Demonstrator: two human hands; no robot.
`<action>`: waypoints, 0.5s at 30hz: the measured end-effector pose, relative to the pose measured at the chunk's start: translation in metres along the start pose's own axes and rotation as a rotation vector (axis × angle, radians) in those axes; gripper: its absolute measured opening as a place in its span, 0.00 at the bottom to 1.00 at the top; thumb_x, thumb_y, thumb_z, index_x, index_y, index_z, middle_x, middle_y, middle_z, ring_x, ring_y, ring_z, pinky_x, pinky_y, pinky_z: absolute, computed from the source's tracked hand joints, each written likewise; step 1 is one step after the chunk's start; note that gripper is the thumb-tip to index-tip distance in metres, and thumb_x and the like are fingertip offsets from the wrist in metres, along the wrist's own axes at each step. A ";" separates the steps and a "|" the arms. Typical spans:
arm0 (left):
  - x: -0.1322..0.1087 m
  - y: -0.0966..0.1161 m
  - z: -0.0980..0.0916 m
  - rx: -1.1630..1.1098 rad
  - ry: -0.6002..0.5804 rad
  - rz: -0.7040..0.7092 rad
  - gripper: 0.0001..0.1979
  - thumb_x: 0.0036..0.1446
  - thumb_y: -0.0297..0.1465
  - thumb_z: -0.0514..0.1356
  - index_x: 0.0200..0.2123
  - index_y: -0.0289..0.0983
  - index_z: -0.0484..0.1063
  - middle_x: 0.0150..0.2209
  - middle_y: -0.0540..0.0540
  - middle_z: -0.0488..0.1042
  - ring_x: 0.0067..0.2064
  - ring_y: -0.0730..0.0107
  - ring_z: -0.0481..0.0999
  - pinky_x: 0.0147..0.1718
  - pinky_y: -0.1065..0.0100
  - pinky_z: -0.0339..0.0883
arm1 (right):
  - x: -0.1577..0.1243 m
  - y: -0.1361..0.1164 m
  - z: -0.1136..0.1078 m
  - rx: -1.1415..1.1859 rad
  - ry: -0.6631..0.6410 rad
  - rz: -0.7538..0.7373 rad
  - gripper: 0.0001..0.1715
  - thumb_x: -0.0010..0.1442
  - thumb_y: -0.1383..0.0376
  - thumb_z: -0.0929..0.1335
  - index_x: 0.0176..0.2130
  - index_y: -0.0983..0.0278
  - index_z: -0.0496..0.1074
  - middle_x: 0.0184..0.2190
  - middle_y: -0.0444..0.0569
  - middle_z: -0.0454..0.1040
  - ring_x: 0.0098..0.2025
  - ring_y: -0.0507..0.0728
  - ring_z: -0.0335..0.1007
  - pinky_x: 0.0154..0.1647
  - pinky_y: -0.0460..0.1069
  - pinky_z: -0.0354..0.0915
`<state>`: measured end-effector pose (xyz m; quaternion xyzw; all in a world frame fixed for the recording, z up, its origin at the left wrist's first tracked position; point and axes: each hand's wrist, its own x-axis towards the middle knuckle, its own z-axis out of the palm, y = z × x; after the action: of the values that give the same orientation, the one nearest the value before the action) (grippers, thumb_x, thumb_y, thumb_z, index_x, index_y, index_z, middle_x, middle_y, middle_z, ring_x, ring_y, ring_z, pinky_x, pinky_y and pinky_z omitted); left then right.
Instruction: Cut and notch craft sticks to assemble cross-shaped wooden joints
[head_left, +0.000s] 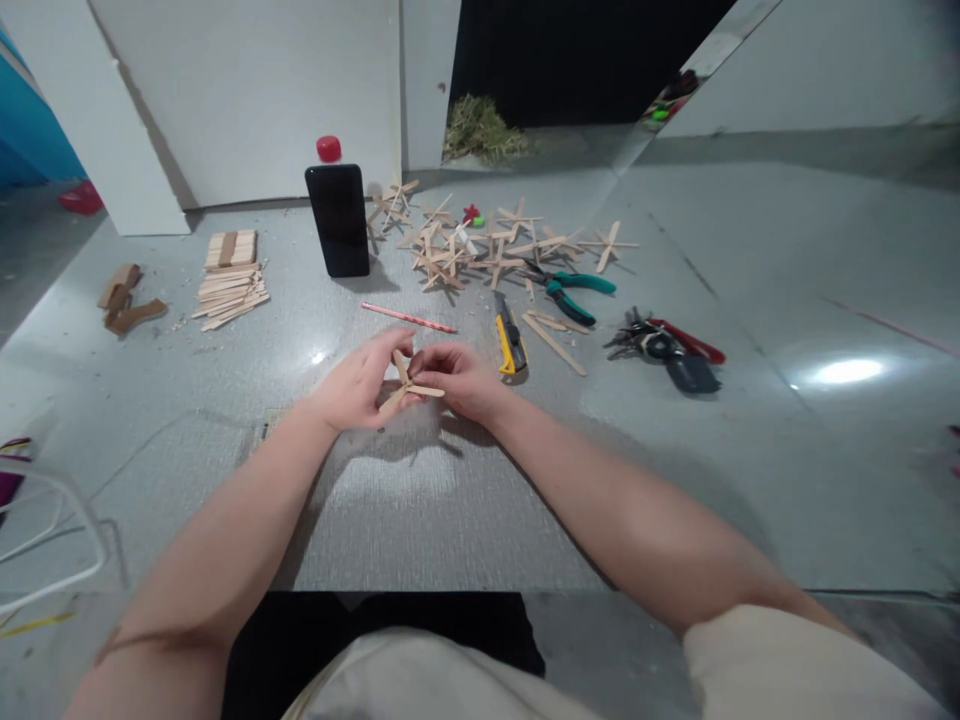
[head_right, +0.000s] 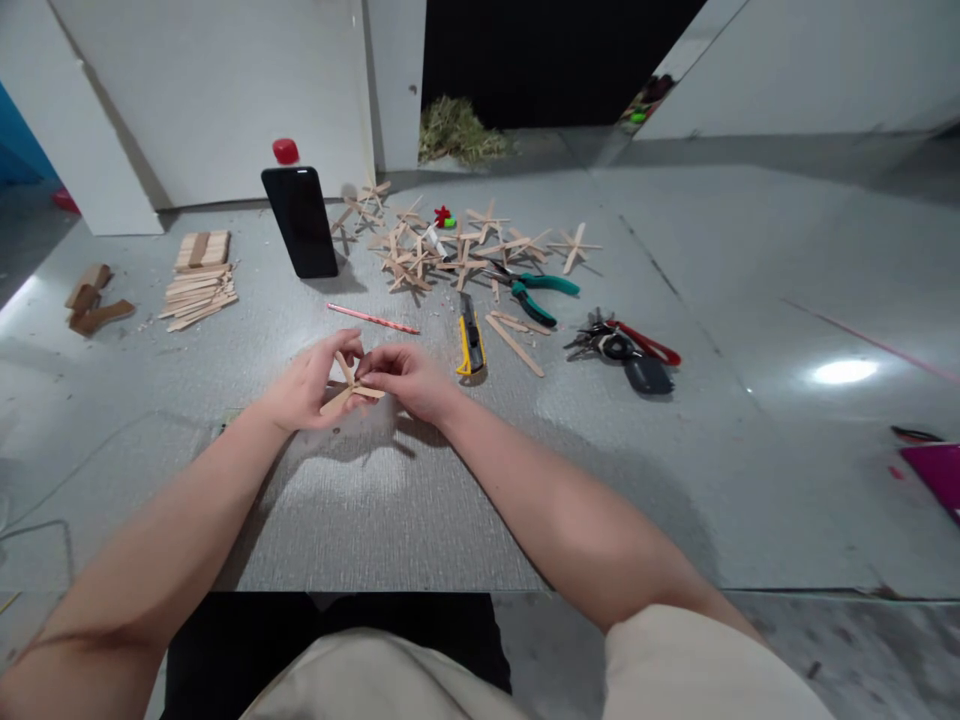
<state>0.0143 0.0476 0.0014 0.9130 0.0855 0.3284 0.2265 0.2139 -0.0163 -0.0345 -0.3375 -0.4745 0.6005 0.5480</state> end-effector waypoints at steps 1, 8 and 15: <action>-0.001 0.000 0.001 -0.013 -0.003 -0.009 0.38 0.64 0.41 0.64 0.71 0.42 0.55 0.51 0.38 0.76 0.45 0.55 0.79 0.48 0.54 0.74 | 0.000 0.000 0.000 0.000 -0.007 -0.001 0.15 0.50 0.56 0.82 0.31 0.60 0.80 0.30 0.43 0.79 0.32 0.53 0.75 0.37 0.51 0.75; -0.001 0.000 0.000 0.046 -0.042 0.022 0.42 0.66 0.41 0.61 0.74 0.43 0.42 0.51 0.39 0.76 0.40 0.62 0.80 0.42 0.60 0.76 | 0.000 0.001 0.000 0.021 -0.036 0.008 0.17 0.50 0.53 0.82 0.32 0.60 0.79 0.31 0.44 0.79 0.32 0.54 0.75 0.36 0.51 0.75; -0.003 -0.001 0.000 0.238 -0.013 0.078 0.20 0.69 0.47 0.57 0.52 0.38 0.60 0.36 0.45 0.76 0.29 0.66 0.76 0.27 0.67 0.67 | -0.001 -0.002 0.002 0.060 -0.059 0.028 0.17 0.49 0.55 0.83 0.32 0.61 0.79 0.27 0.42 0.78 0.27 0.51 0.72 0.30 0.47 0.72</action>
<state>0.0125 0.0473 -0.0005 0.9382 0.0868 0.3186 0.1040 0.2131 -0.0174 -0.0318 -0.3095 -0.4676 0.6317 0.5353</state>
